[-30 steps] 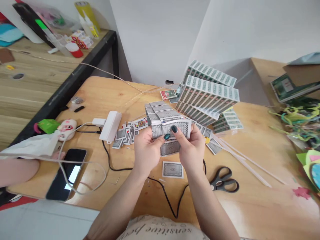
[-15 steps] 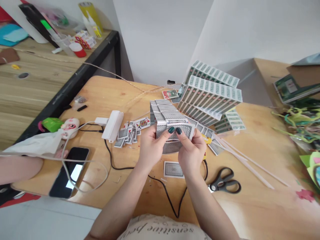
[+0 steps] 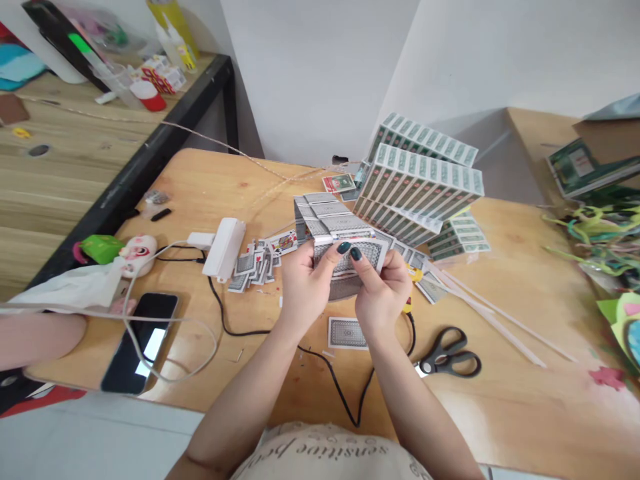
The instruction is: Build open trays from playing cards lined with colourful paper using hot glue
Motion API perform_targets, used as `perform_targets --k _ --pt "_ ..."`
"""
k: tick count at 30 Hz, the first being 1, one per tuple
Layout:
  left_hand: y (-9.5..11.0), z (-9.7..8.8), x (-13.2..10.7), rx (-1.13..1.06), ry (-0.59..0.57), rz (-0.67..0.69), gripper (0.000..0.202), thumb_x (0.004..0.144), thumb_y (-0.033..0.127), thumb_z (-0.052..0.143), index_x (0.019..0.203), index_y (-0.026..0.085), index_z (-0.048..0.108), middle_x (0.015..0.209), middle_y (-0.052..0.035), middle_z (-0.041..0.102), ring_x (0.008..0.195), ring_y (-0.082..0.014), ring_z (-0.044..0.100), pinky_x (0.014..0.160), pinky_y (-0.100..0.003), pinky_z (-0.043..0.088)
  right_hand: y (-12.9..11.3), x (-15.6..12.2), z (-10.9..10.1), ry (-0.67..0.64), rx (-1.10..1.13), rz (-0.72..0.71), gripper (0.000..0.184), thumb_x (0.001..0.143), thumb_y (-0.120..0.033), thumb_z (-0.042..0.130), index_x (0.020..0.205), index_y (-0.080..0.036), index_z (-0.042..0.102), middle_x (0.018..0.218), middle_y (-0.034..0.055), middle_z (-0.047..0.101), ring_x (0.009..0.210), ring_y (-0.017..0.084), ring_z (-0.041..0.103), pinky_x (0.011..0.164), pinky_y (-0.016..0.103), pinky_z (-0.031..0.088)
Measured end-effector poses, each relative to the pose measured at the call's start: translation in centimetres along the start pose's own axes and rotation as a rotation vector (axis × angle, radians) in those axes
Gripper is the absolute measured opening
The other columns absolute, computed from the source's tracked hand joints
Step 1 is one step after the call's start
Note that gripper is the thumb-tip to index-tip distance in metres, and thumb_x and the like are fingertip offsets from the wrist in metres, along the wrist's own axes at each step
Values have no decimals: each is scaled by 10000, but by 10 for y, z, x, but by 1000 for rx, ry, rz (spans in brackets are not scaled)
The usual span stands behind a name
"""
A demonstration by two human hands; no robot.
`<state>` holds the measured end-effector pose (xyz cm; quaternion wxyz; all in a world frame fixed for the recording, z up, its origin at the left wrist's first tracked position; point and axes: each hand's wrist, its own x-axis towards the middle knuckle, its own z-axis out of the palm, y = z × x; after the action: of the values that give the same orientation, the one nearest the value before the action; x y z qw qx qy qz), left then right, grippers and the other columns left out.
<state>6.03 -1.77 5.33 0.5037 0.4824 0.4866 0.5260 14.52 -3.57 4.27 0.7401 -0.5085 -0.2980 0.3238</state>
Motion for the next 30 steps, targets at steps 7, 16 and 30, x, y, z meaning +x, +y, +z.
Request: perform_targets --k 7,16,30 --pt "-2 -7 0 -184 -156 -103 297 712 332 718 955 161 696 1027 -85 716 960 -221 655 867 -353 506 1 1 -2 1 -42 -37 361 664 -231 705 554 -207 362 541 -76 426 524 85 363 537 233 336" --pt "-7 -4 -8 -178 -63 -169 277 640 254 771 896 166 710 931 -58 735 871 -202 669 785 -322 533 4 -3 -2 -13 -32 -34 349 670 -217 693 553 -205 364 531 -79 426 517 83 357 545 235 336" --pt "-6 -1 -7 -255 18 -198 187 625 255 779 786 172 732 815 -20 742 806 -185 668 761 -309 532 6 -4 0 6 8 -28 365 652 -197 700 547 -210 351 542 -76 406 532 88 381 610 259 388"
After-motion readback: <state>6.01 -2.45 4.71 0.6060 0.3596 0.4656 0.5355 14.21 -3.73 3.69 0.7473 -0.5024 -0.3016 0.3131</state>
